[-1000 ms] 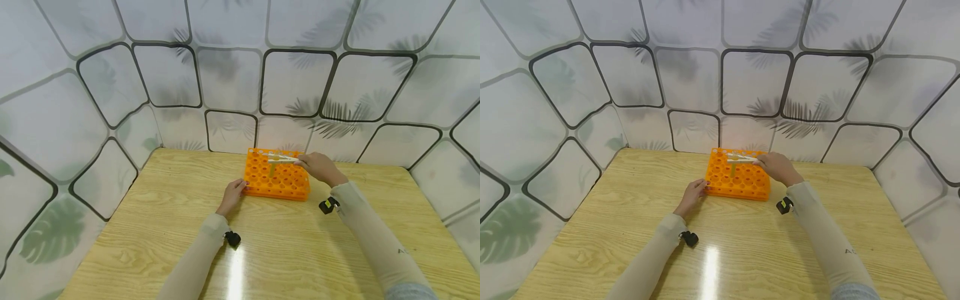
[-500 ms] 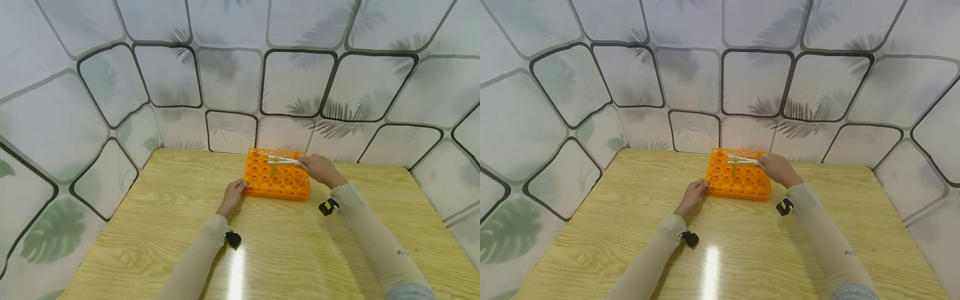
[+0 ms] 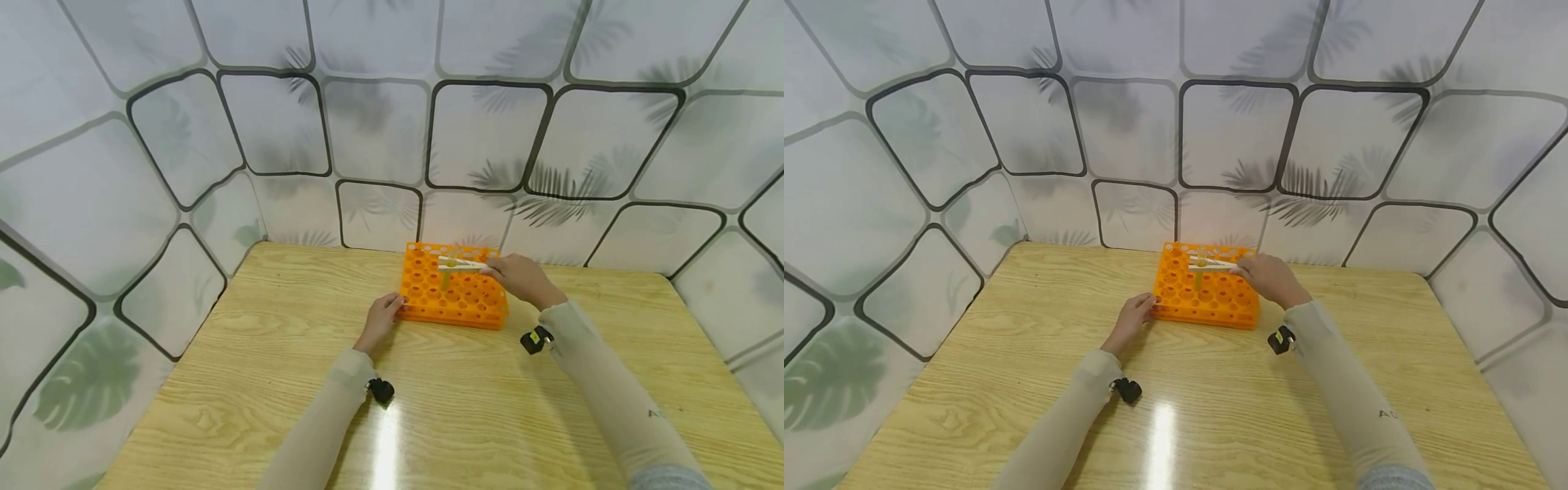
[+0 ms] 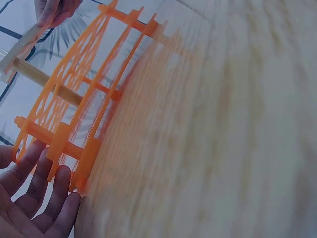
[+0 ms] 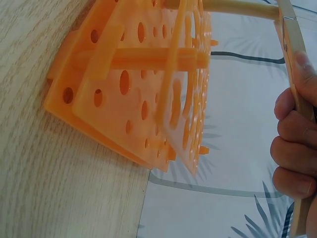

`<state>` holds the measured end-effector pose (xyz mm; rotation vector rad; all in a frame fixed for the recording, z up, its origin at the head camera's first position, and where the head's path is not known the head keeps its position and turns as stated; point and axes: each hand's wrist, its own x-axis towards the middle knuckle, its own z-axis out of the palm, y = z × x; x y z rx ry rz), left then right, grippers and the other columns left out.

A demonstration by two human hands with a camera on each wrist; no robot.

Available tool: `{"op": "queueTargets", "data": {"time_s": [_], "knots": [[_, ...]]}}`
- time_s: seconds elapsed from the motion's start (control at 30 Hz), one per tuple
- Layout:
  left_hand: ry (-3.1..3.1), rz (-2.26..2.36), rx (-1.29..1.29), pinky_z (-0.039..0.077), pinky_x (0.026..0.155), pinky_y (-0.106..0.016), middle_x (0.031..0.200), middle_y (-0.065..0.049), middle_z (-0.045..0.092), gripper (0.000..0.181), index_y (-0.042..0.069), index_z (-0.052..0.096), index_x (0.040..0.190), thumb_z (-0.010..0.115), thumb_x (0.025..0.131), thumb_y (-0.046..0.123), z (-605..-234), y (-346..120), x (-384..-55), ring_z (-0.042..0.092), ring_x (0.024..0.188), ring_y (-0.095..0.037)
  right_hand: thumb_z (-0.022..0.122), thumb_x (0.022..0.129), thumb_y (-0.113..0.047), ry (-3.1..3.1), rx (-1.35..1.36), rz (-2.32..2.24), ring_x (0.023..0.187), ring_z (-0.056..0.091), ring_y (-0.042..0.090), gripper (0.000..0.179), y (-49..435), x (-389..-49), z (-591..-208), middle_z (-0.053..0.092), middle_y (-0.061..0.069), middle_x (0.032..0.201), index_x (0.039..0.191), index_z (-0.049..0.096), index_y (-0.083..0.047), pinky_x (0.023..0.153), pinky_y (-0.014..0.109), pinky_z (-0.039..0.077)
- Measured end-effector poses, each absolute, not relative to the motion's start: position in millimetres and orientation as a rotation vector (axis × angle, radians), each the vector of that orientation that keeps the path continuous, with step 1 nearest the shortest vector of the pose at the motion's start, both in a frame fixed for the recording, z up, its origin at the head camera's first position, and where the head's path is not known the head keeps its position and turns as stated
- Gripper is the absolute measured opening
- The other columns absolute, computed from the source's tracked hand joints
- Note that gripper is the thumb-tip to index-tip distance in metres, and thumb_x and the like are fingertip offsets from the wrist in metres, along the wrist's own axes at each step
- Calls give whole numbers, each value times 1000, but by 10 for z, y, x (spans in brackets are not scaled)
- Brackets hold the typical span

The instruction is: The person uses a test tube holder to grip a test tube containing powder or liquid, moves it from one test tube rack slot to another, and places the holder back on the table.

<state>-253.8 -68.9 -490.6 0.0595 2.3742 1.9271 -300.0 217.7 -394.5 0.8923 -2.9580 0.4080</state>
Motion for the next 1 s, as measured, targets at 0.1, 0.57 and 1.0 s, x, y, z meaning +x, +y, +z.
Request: {"op": "queueTargets", "data": {"time_s": [0.1, 0.57, 1.0], "knots": [[2368, 1928, 49, 46, 73, -26, 105, -23, 66, 32, -4, 63, 107, 42, 101, 19, -4906, -687, -2541, 61, 100, -30, 40, 101, -35, -2968, 886, 420, 51, 26, 12, 40, 2180, -2995, -3951, 28, -2, 57, 72, 47, -9, 59, 30, 32], [2378, 1917, 49, 46, 73, -25, 104, -23, 67, 32, -4, 64, 105, 43, 101, 19, -4891, -688, -2537, 61, 99, -30, 41, 100, -34, -2967, 909, 411, 50, 29, 11, 40, 2162, -2989, -3998, 37, -2, 56, 76, 55, -5, 60, 31, 35], [2371, 1931, 113, 49, 76, -38, 104, -29, 64, 33, -10, 61, 106, 42, 101, 16, -4774, -701, -2478, 60, 99, -39, 43, 100, -32, -2967, 902, 387, 49, 26, 11, 39, 2133, -2988, -4020, 30, -3, 55, 75, 54, -4, 59, 30, 33]]}}
